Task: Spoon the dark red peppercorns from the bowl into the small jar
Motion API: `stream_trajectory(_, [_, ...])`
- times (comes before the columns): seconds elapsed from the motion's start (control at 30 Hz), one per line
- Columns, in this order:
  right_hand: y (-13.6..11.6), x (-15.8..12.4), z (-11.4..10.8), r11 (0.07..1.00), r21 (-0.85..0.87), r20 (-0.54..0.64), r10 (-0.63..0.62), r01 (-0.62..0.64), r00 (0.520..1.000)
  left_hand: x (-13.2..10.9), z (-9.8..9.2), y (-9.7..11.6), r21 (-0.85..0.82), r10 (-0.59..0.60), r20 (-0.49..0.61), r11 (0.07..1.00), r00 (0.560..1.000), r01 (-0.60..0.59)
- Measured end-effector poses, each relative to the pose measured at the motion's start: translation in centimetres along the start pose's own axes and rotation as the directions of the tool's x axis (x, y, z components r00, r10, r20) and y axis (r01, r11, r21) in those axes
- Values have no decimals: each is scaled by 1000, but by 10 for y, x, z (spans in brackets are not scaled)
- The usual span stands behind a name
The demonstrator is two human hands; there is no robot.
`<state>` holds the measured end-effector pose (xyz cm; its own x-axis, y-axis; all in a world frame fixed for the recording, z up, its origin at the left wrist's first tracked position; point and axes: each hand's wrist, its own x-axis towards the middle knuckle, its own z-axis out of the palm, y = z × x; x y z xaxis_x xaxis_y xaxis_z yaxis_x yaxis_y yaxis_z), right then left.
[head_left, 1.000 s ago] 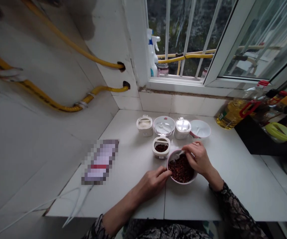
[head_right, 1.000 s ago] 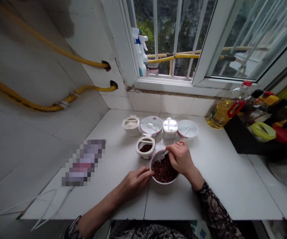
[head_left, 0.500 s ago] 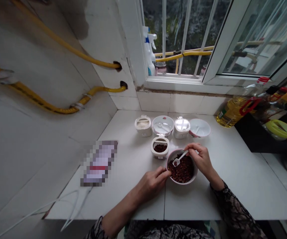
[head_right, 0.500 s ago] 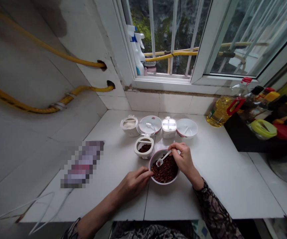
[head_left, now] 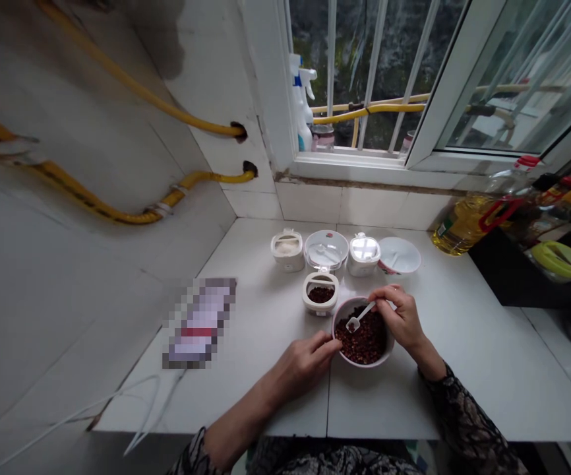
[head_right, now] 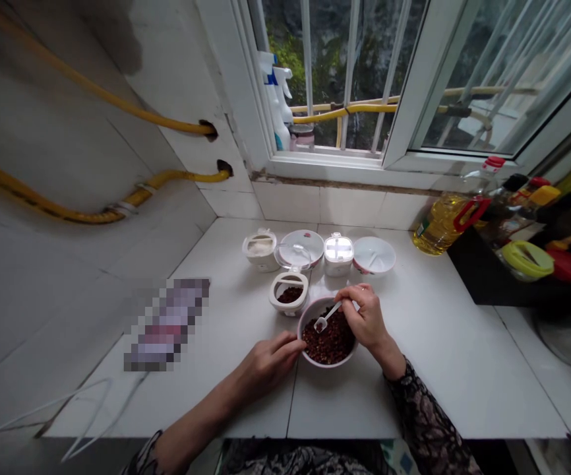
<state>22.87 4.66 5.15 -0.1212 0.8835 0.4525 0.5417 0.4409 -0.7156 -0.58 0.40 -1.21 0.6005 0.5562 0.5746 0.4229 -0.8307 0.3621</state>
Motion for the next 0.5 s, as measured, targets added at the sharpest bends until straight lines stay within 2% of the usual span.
stream_trajectory(0.1, [-2, 0, 0, 998, 36, -17, 61, -60, 998, 0, 0, 0, 4, 3, -7, 1000, 1000, -3])
stream_trajectory(0.17, [-2, 1, 1, 984, 95, -27, 151, -148, 988, 1, 0, 1, 5, 3, -12, 1000, 1000, -3])
stream_trajectory(0.33, [3, 3, 2, 862, 332, 54, 389, -384, 920, 2, -2, 2, -13, -3, -9, 1000, 1000, 3])
stream_trajectory(0.4, [5, 6, 2, 822, 390, 65, 425, -415, 903, 2, -2, 2, -23, -10, 3, 1000, 1000, 10])
stream_trajectory(0.5, [1, 10, 0, 813, 417, 50, 426, -407, 903, 0, -2, 2, -33, -18, 15, 999, 1000, 19])
